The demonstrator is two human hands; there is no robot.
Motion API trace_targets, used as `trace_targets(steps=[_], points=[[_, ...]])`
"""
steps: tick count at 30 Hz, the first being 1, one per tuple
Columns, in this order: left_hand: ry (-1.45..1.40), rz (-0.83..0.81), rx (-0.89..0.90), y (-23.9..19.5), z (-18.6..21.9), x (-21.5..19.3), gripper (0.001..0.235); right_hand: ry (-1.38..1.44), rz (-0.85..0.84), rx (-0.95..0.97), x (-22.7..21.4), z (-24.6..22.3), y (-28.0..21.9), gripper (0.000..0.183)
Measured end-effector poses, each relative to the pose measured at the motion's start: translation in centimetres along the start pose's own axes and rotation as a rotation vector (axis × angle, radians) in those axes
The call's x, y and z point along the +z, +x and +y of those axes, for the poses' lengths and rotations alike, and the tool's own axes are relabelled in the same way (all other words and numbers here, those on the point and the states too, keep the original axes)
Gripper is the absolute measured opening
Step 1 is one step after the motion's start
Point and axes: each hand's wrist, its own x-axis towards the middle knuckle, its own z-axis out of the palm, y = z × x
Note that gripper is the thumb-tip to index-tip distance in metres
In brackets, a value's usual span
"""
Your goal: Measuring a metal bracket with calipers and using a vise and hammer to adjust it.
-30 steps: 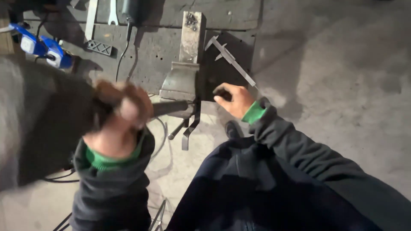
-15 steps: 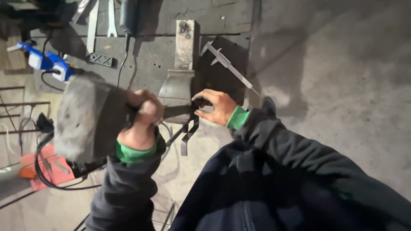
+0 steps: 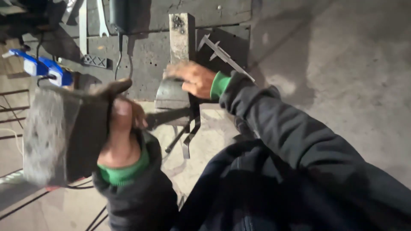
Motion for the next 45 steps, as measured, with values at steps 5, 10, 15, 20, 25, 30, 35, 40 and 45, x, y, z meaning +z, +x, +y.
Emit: trace_targets(steps=[5, 10, 15, 20, 25, 30, 35, 40, 45], points=[[-0.004, 0.052, 0.041, 1.7, 0.2, 1.4, 0.027, 0.002, -0.108, -0.025, 0.2, -1.9, 0.5, 0.059], [0.293, -0.032, 0.174, 4.9, 0.3, 1.7, 0.009, 0.043, -0.025, -0.081, -0.2, -2.3, 0.5, 0.067], [0.899, -0.107, 0.505, 6.1, -0.7, 1.0, 0.012, 0.022, -0.031, -0.102, -0.1, -2.7, 0.2, 0.067], [0.444, -0.057, 0.172, 5.3, -0.3, 1.8, 0.014, -0.044, -0.048, -0.042, -0.7, -3.1, 0.5, 0.065], [1.009, -0.196, 0.635, 6.3, 1.1, 1.6, 0.013, -0.016, -0.014, -0.077, -0.4, -2.5, 0.1, 0.065], [0.312, 0.093, -0.205, 9.7, -0.2, 3.1, 0.017, 0.093, 0.018, -0.073, -0.5, -3.2, 0.1, 0.077], [1.054, -0.301, 0.805, 16.4, -4.2, 4.4, 0.012, 0.095, 0.033, -0.067, 0.4, -1.9, 0.4, 0.086], [0.647, -0.064, 0.693, 13.3, -5.9, 3.9, 0.008, -0.117, -0.121, -0.128, 3.5, 3.6, -1.1, 0.071], [0.05, -0.053, -0.021, 9.9, -8.8, 4.7, 0.024, 0.079, -0.065, 0.016, 0.1, 1.7, -2.6, 0.061]])
